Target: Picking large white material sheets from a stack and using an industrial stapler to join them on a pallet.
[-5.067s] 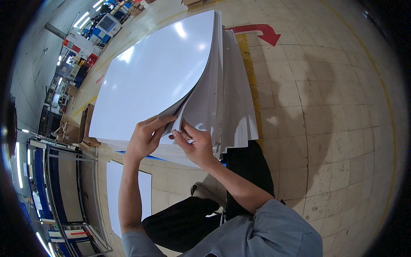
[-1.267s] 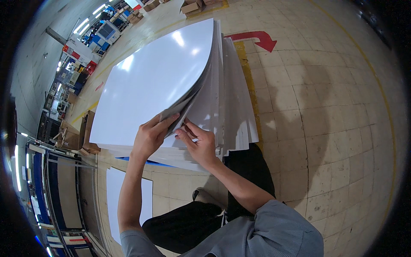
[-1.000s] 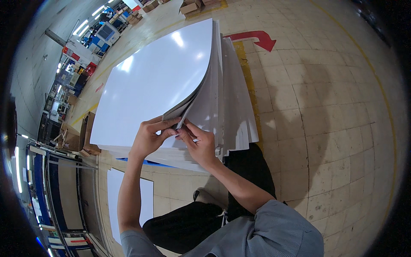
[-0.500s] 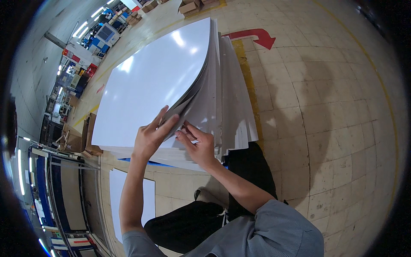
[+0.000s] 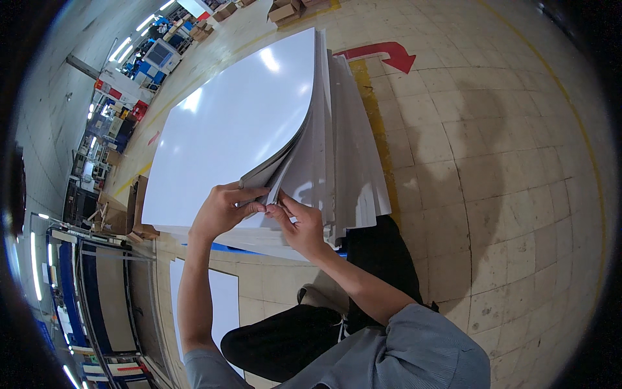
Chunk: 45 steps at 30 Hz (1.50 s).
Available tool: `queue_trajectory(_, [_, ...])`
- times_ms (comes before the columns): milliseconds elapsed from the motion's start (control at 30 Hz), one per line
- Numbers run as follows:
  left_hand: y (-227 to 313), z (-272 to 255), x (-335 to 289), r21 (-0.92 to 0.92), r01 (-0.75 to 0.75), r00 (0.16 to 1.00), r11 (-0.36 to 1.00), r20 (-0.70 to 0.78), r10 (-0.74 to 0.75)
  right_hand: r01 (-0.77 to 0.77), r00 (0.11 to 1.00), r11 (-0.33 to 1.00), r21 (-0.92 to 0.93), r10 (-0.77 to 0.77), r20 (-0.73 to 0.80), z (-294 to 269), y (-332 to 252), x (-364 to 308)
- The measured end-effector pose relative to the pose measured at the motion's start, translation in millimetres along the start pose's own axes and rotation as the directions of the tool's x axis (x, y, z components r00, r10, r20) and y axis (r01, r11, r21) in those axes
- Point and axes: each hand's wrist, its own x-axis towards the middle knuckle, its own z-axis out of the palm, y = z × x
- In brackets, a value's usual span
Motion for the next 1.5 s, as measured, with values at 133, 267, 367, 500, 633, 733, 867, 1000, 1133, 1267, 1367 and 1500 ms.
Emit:
queue_trajectory(133, [-4,1,-1,-0.033,-0.027,1.000,0.999,0.005,0.028,0.005,1.000,1.000,-0.003,-0.005,0.013,1,2,-1])
queue_trajectory(267, [-10,4,-1,-0.066,-0.034,0.999,0.997,0.002,0.034,0.005,1.000,1.000,-0.010,-0.005,0.009,1,-1,0])
queue_trajectory(367, [-13,4,-1,-0.100,-0.015,1.000,0.995,0.015,0.017,0.004,1.000,1.000,-0.024,-0.004,-0.004,2,-5,0])
queue_trajectory(500, [-14,3,-1,-0.106,-0.031,1.000,0.994,0.001,0.031,-0.015,1.000,0.999,-0.032,0.014,-0.006,3,-1,-2])
queue_trajectory(633, [-12,-2,-2,-0.082,0.001,1.000,0.997,-0.005,-0.001,-0.068,0.997,0.998,-0.011,0.068,-0.029,2,2,-8])
queue_trajectory(733, [-5,8,-7,0.069,0.062,0.984,0.996,-0.172,-0.049,-0.163,0.985,0.983,0.086,0.167,-0.038,-7,6,-23])
queue_trajectory(867, [-3,73,-13,0.416,0.180,0.801,0.891,-0.588,0.113,-0.322,0.947,0.914,0.247,0.313,0.076,-39,3,-47])
queue_trajectory(1000, [-20,97,-28,0.467,0.009,0.920,0.884,-0.349,0.175,-0.529,0.827,0.848,0.030,0.507,0.244,-98,-21,-65])
queue_trajectory(1133, [-100,4,2,0.375,0.371,0.730,0.849,-0.683,-0.017,-0.586,0.760,0.810,-0.041,0.566,0.319,-144,-28,-73])
queue_trajectory(1267, [-104,-176,36,0.242,0.282,0.482,0.928,-0.873,0.081,-0.606,0.769,0.794,-0.046,0.599,0.222,-173,-38,-75])
queue_trajectory(1367, [-46,-92,25,0.366,0.277,0.659,0.889,-0.745,0.101,-0.568,0.808,0.821,-0.060,0.570,0.147,-199,-43,-85])
queue_trajectory(1500, [-5,46,-38,0.294,0.184,0.798,0.938,-0.602,0.032,-0.679,0.730,0.734,-0.033,0.679,0.083,-207,-37,-97])
